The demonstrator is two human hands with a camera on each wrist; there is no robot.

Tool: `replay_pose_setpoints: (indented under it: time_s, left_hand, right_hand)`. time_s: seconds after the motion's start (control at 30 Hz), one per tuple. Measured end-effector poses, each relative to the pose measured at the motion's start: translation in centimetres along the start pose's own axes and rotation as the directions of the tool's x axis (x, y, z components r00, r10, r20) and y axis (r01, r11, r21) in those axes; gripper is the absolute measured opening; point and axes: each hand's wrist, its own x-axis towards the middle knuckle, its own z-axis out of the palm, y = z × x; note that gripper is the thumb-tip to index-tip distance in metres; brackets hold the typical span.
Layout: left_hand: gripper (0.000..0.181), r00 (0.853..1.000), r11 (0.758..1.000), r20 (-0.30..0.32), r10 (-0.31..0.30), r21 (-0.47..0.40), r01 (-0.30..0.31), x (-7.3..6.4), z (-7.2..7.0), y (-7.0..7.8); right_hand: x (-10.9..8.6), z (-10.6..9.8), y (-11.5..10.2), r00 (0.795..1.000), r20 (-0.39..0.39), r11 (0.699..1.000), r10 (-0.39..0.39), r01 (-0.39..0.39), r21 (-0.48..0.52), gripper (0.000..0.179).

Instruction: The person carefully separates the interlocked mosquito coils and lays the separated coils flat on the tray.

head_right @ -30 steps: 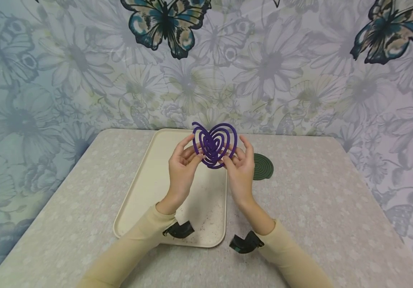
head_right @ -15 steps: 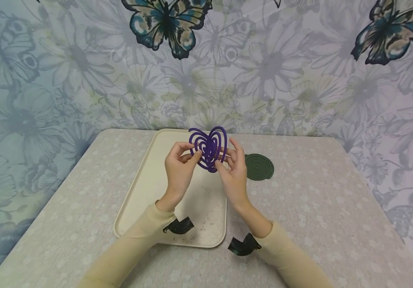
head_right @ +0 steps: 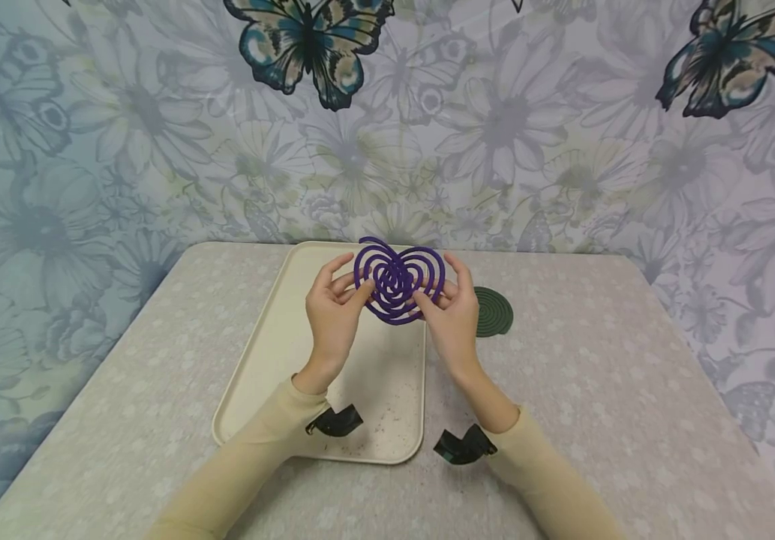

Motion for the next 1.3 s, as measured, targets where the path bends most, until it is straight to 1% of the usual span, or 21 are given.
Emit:
replay_pose_setpoints:
  time_s: [0.07, 0.2, 0.3, 0.37, 0.47, 0.6, 0.7, 0.83, 1.0, 1.1, 1.23, 1.3]
  left_hand:
    - [0.045, 1.0, 1.0, -0.011, -0.005, -0.028, 0.005, 0.1, -0.1, 0.0]
    - [0.042, 1.0, 0.997, -0.031, 0.002, -0.075, -0.004, 0.2, 0.0, 0.0]
    - [0.039, 0.999, 0.995, -0.053, 0.013, -0.096, -0.018, 0.1, 0.0, 0.0]
    - [0.037, 0.998, 0.994, -0.067, 0.022, -0.102, -0.029, 0.1, 0.0, -0.1]
    - [0.036, 0.997, 0.994, -0.073, 0.04, -0.103, -0.047, 0.1, 0.0, 0.0]
    - [0.036, 0.996, 0.994, -0.056, 0.066, -0.084, -0.071, 0.3, -0.1, 0.0]
    - [0.037, 0.996, 0.994, -0.046, 0.073, -0.081, -0.077, 0.6, -0.3, 0.1]
    - [0.038, 0.997, 0.995, -0.042, 0.062, -0.076, -0.065, 0.9, -0.6, 0.3]
    - [0.039, 0.998, 0.997, -0.02, 0.057, -0.059, -0.058, 1.1, -0.9, 0.7]
    - [0.04, 0.999, 0.997, -0.003, 0.034, -0.064, -0.034, 1.2, -1.0, 0.9]
    - [0.042, 1.0, 0.998, 0.018, -0.002, -0.07, 0.003, 1.3, -1.1, 1.1]
    - [0.044, 0.999, 0.997, 0.041, 0.012, -0.071, -0.009, 1.3, -1.1, 1.1]
  right_hand:
    - [0.1, 0.0, -0.1, 1.0, -0.015, 1.0, 0.017, -0.017, 0.013, 0.062]
    - [0.1, -0.2, -0.1, 0.997, -0.038, 0.996, 0.07, -0.067, 0.062, 0.06]
    - [0.2, -0.3, -0.2, 0.994, -0.035, 0.99, 0.1, -0.096, 0.108, 0.059]
    - [0.2, -0.3, -0.2, 0.994, -0.03, 0.986, 0.105, -0.1, 0.135, 0.058]
    - [0.2, -0.3, -0.2, 0.996, -0.02, 0.984, 0.089, -0.085, 0.158, 0.058]
    - [0.2, -0.3, -0.4, 0.998, -0.001, 0.988, 0.066, -0.065, 0.143, 0.059]
    - [0.2, -0.4, -0.5, 0.997, 0.018, 0.987, 0.078, -0.079, 0.139, 0.061]
    - [0.5, -0.6, -0.8, 0.993, 0.046, 0.98, 0.111, -0.117, 0.161, 0.062]
    - [0.9, -0.9, -1.1, 0.991, 0.072, 0.979, 0.111, -0.121, 0.164, 0.058]
    - [1.0, -1.1, -1.4, 0.991, 0.076, 0.981, 0.112, -0.123, 0.151, 0.056]
    - [1.1, -1.3, -1.6, 0.987, 0.077, 0.978, 0.137, -0.148, 0.148, 0.056]
    - [1.2, -1.3, -1.6, 0.986, 0.076, 0.975, 0.147, -0.157, 0.157, 0.057]
